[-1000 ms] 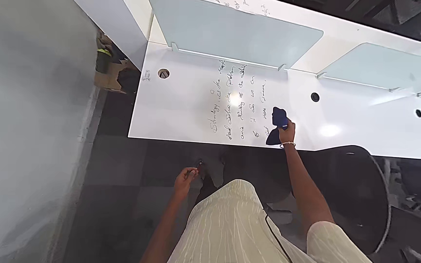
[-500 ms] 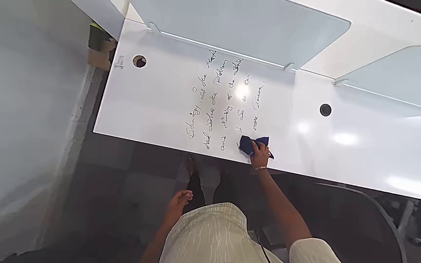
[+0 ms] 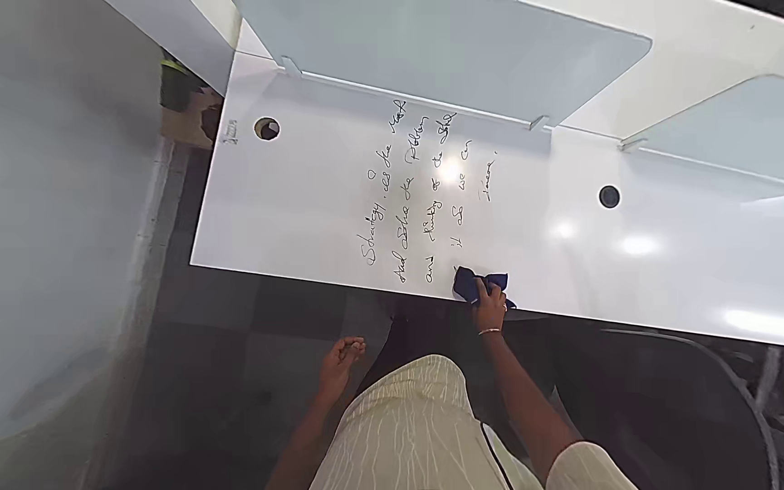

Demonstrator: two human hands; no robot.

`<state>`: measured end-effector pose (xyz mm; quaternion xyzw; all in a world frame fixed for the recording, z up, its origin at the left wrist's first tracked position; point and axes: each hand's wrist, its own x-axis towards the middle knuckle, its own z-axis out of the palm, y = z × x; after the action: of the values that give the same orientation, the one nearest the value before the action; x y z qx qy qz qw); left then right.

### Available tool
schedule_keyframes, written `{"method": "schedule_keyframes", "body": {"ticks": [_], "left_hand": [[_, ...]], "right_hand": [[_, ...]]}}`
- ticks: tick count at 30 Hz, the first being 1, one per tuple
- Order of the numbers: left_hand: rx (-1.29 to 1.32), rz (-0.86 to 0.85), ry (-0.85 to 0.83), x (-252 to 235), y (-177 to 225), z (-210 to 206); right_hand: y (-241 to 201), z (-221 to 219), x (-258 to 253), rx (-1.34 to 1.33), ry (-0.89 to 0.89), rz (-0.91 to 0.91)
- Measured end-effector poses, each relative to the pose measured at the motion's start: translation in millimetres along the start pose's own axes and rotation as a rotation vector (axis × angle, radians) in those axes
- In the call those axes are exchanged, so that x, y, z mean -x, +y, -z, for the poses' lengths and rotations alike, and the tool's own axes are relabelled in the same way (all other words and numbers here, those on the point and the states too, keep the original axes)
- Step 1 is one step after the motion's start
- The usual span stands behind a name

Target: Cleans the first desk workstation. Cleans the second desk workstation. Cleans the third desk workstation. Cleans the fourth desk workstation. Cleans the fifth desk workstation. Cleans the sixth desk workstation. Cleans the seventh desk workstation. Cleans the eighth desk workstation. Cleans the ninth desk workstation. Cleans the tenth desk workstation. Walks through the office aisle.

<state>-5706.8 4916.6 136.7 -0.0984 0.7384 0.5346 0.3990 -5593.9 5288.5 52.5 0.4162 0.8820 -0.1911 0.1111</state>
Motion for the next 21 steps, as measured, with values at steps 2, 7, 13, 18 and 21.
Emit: {"method": "schedule_keyframes", "body": {"ticks": [2, 7, 13, 18, 21], "left_hand": [[0.002, -0.010, 0.004, -5, -1, 4], [0.002, 0.022, -0.028, -9, -12, 7], [0.023, 0.025, 0.011, -10, 6, 13], [0.065, -0.008, 0.069, -16, 21, -3], [0.058, -0.008, 0.089, -25, 27, -23]], "right_hand": [[-7, 9, -25, -0.019, -0.008, -0.050], [-49, 70, -160, -0.032, -0.081, -0.276], [-38, 23, -67, -0.001, -0.002, -0.055], [-26, 5, -37, 0.058, -0.026, -0.008], [-44, 40, -129, 0.041, 0.001, -0.075]]}}
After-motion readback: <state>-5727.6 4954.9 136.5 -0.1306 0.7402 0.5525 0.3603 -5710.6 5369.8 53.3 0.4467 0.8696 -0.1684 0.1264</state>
